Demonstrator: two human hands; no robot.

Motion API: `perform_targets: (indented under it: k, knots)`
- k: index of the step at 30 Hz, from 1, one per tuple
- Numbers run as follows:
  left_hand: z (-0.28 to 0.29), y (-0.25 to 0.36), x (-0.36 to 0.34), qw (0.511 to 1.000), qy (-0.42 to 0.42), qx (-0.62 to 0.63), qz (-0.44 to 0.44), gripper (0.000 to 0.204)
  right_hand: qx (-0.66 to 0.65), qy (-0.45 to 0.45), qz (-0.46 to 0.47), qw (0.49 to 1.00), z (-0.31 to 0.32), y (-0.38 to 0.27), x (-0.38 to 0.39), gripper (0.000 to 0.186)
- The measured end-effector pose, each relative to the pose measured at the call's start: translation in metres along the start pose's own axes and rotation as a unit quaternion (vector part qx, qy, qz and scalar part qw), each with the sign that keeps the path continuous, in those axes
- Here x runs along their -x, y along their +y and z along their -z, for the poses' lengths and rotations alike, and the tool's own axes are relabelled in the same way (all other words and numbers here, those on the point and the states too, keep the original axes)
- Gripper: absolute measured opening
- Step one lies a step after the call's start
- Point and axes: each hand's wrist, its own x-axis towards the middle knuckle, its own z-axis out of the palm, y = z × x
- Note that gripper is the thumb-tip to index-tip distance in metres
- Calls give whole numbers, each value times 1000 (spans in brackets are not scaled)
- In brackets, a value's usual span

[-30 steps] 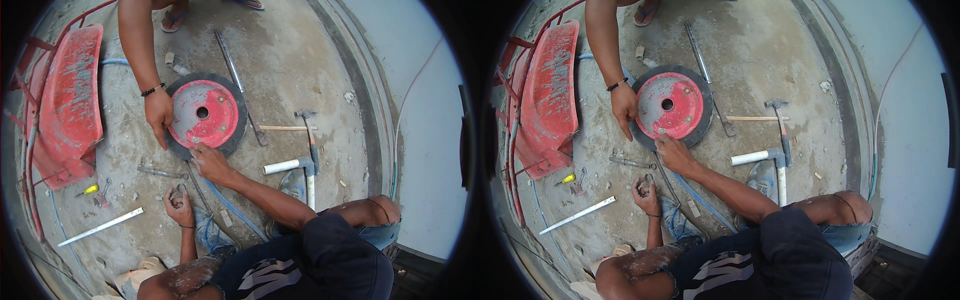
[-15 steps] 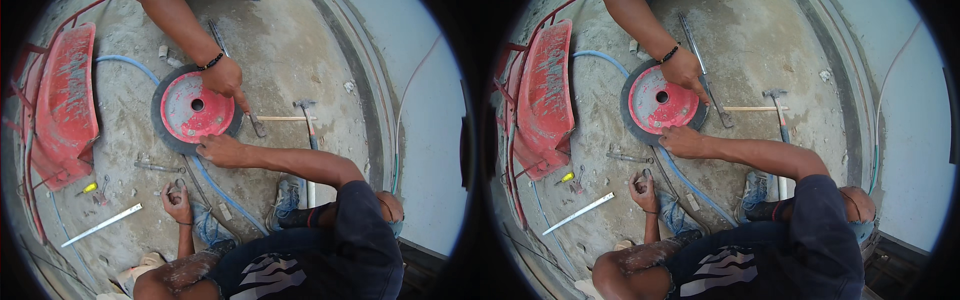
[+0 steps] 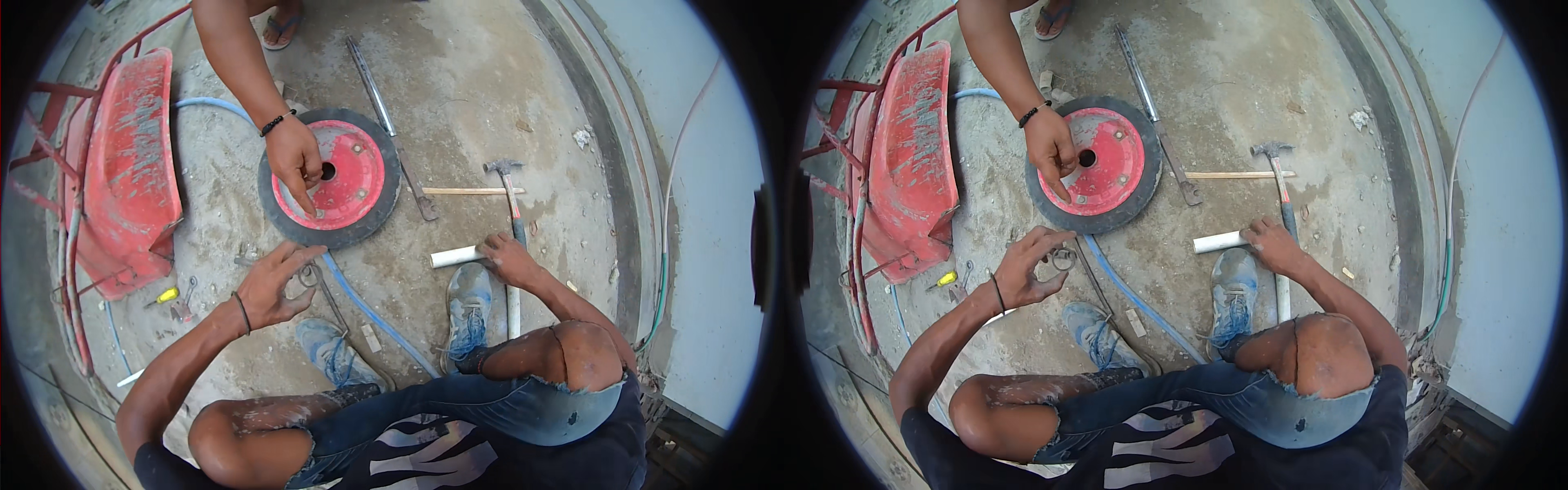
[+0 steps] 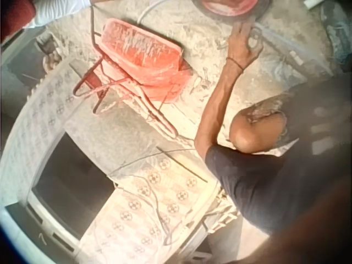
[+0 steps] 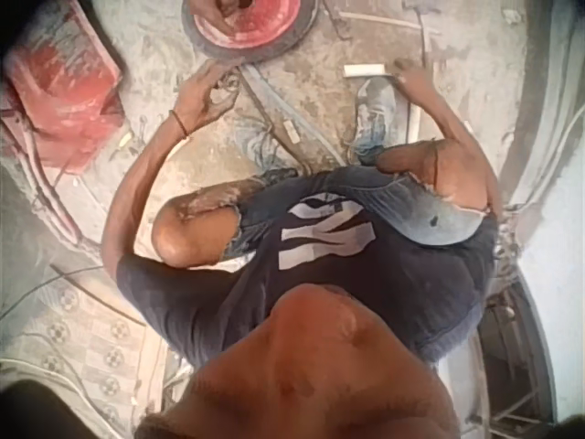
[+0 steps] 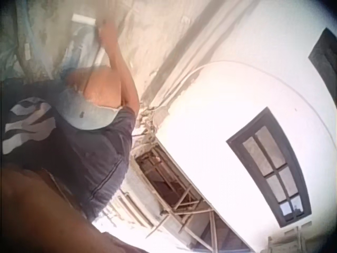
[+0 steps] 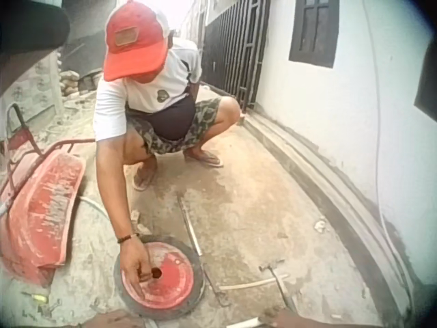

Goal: The person uses a hammer and a metal rod to remove a metal ring from a wheelbarrow wheel, fits a section of pipe onto the axle, and uses the hammer to secure the components.

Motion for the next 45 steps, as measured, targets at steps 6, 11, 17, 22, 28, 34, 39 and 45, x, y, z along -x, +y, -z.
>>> perform_targets:
  k: [6,11,17,22,28,34,39,45]
  knots:
    - [-54,9,-65,997,40,62,14,59,63,53,-11,997,-38,18,-2,31]
    - [-130,4,-113,983,177,54,-7,63,-70,80,-7,994,22,26,2,36]
    - [-189,27,-146,951,223,205,64,66,-23,71,-80,994,75,17,0,61]
    - [-196,30,-154,937,258,215,99,65,-9,64,-57,996,80,-4,0,60]
    - [-188,26,-146,927,288,225,84,63,7,48,-54,997,82,-13,-11,57]
    - [-192,26,-144,921,304,220,103,59,2,46,-55,997,80,-13,-14,58]
    - [-203,11,-139,888,324,294,143,53,-10,53,-63,997,77,-5,-14,57]
    - [-194,0,-142,783,378,430,244,48,-23,71,-159,984,50,41,-11,49]
